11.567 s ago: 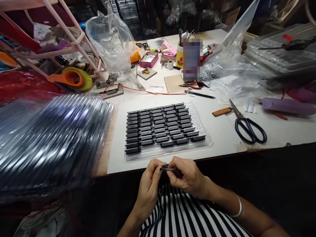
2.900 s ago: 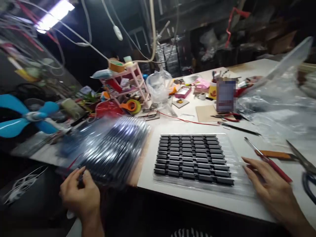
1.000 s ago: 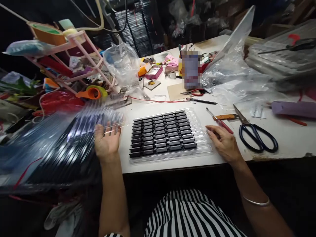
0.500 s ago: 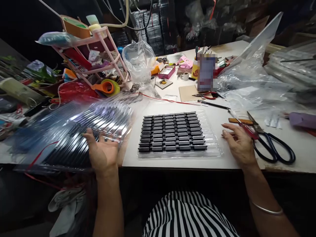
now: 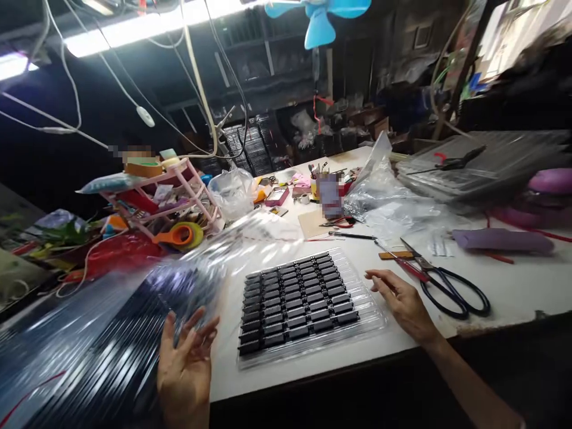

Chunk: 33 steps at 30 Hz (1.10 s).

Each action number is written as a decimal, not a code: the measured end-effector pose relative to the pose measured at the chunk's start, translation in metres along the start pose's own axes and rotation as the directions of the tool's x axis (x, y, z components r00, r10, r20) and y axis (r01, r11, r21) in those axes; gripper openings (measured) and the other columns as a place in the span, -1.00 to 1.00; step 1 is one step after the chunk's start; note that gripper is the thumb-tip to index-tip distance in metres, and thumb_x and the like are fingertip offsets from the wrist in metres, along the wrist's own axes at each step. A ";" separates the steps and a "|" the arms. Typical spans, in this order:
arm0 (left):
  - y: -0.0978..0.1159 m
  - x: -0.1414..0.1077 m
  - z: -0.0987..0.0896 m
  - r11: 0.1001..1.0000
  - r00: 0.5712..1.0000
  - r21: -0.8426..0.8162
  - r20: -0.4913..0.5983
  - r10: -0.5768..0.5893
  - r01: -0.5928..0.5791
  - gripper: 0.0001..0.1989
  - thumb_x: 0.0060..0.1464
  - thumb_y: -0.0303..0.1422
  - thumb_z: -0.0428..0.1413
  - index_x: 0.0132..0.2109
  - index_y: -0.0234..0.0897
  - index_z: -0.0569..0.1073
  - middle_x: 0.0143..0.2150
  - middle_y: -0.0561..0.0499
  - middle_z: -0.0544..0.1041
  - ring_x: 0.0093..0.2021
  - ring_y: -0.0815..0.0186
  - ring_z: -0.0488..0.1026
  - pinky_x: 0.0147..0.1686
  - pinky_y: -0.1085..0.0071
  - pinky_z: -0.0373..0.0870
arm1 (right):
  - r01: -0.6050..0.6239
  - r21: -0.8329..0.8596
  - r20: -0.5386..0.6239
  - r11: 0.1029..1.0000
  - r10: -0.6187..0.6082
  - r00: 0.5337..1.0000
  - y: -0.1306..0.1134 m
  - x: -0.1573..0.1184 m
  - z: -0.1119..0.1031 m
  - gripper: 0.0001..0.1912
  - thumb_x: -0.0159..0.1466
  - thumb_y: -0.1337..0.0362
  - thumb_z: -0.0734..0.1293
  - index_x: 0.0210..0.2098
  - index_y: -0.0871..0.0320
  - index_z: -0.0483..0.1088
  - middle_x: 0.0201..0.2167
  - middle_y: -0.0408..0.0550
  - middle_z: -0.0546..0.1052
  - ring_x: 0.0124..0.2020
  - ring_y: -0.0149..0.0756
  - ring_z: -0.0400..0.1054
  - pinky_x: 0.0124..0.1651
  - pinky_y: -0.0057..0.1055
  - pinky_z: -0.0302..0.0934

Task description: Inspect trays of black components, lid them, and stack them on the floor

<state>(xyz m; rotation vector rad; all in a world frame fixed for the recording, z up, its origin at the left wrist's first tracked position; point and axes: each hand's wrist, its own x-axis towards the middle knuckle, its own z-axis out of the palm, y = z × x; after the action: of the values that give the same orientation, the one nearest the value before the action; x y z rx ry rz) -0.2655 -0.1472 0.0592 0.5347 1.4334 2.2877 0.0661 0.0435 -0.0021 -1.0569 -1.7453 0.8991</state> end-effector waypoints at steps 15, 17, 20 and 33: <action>-0.044 -0.001 -0.022 0.689 0.968 0.724 0.199 -0.153 -0.040 -0.50 -0.06 -0.06 0.17 -0.02 -0.24 0.51 0.10 -0.16 0.46 0.14 0.03 0.33 0.10 0.11 0.25 | -0.082 -0.195 0.199 0.977 0.121 0.972 -0.018 0.005 -0.002 -0.42 0.25 -0.09 0.21 0.08 0.20 0.37 -0.57 -0.18 0.36 -0.54 -0.31 0.29 -0.42 -0.33 0.24; -0.049 0.001 -0.023 0.630 0.962 0.771 0.232 -0.143 -0.092 -0.50 0.02 -0.09 0.12 0.07 -0.22 0.45 0.16 -0.18 0.40 0.17 0.02 0.31 0.09 0.08 0.26 | -0.059 -0.296 0.169 0.953 0.113 0.979 -0.010 0.008 -0.003 -0.46 0.27 -0.08 0.18 0.03 0.17 0.40 -0.55 -0.14 0.45 -0.51 -0.26 0.36 -0.40 -0.30 0.27; -0.052 0.008 -0.021 0.577 0.948 0.798 0.294 -0.124 -0.172 -0.52 0.12 -0.17 0.03 0.17 -0.20 0.36 0.24 -0.17 0.31 0.22 0.06 0.26 0.11 0.09 0.25 | -0.015 -0.352 0.173 0.936 0.081 0.982 -0.001 0.015 -0.005 -0.50 0.30 -0.05 0.14 0.04 0.12 0.38 -0.45 -0.10 0.52 -0.46 -0.25 0.42 -0.38 -0.31 0.31; -0.073 0.035 0.017 0.320 0.906 0.878 0.408 -0.110 -0.356 -0.58 0.14 -0.25 0.00 0.12 -0.24 0.39 0.12 -0.26 0.44 0.18 -0.04 0.27 0.16 -0.20 -0.05 | 0.250 -0.695 0.345 0.674 0.007 0.939 0.005 0.038 0.023 -0.53 0.34 0.31 0.03 0.20 0.11 0.22 0.13 0.20 0.32 -0.17 0.00 0.43 -0.32 -0.13 0.36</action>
<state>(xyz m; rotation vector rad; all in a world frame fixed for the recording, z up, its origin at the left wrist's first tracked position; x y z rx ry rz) -0.2784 -0.0875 0.0041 1.3935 2.4487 0.9657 0.0364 0.0770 -0.0026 -1.3087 -2.5363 0.2476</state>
